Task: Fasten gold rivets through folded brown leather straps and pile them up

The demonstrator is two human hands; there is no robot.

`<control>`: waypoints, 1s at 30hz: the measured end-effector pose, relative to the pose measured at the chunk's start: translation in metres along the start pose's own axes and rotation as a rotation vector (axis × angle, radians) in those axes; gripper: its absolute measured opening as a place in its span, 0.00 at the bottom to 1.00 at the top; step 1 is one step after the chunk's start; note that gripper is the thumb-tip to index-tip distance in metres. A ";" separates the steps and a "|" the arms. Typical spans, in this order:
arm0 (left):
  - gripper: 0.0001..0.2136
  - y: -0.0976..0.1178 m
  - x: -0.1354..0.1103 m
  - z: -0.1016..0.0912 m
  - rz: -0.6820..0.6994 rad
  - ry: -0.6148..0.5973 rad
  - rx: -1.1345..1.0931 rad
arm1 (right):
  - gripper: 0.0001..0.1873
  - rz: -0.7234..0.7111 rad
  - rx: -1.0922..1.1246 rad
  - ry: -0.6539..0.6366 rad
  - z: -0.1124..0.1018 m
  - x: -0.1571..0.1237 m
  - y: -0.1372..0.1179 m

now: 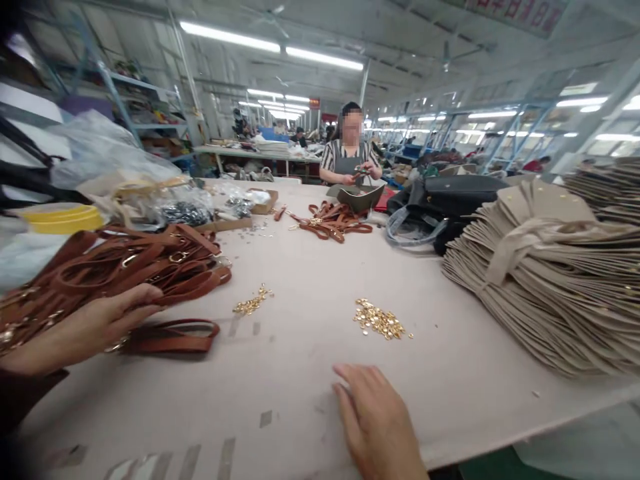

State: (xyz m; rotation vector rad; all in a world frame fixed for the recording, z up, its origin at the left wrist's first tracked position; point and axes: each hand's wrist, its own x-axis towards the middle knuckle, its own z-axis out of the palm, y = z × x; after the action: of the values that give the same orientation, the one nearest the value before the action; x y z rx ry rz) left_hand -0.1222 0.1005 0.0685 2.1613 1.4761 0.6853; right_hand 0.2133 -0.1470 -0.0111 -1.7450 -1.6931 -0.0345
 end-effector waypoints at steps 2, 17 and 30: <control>0.12 0.007 -0.005 -0.001 0.085 -0.029 -0.003 | 0.15 -0.117 0.007 -0.132 0.029 0.038 -0.023; 0.21 0.083 -0.025 0.092 -0.184 -0.338 -1.330 | 0.10 -0.218 -0.037 -0.220 0.141 0.123 -0.072; 0.14 0.085 -0.048 0.128 -0.225 -0.482 -1.181 | 0.09 0.479 0.973 -0.074 0.067 0.072 -0.047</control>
State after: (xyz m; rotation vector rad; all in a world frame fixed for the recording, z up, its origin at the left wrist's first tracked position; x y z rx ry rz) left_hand 0.0027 0.0173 0.0117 1.1000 0.7046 0.6399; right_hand 0.1532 -0.0558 -0.0071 -1.3144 -0.9868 0.9164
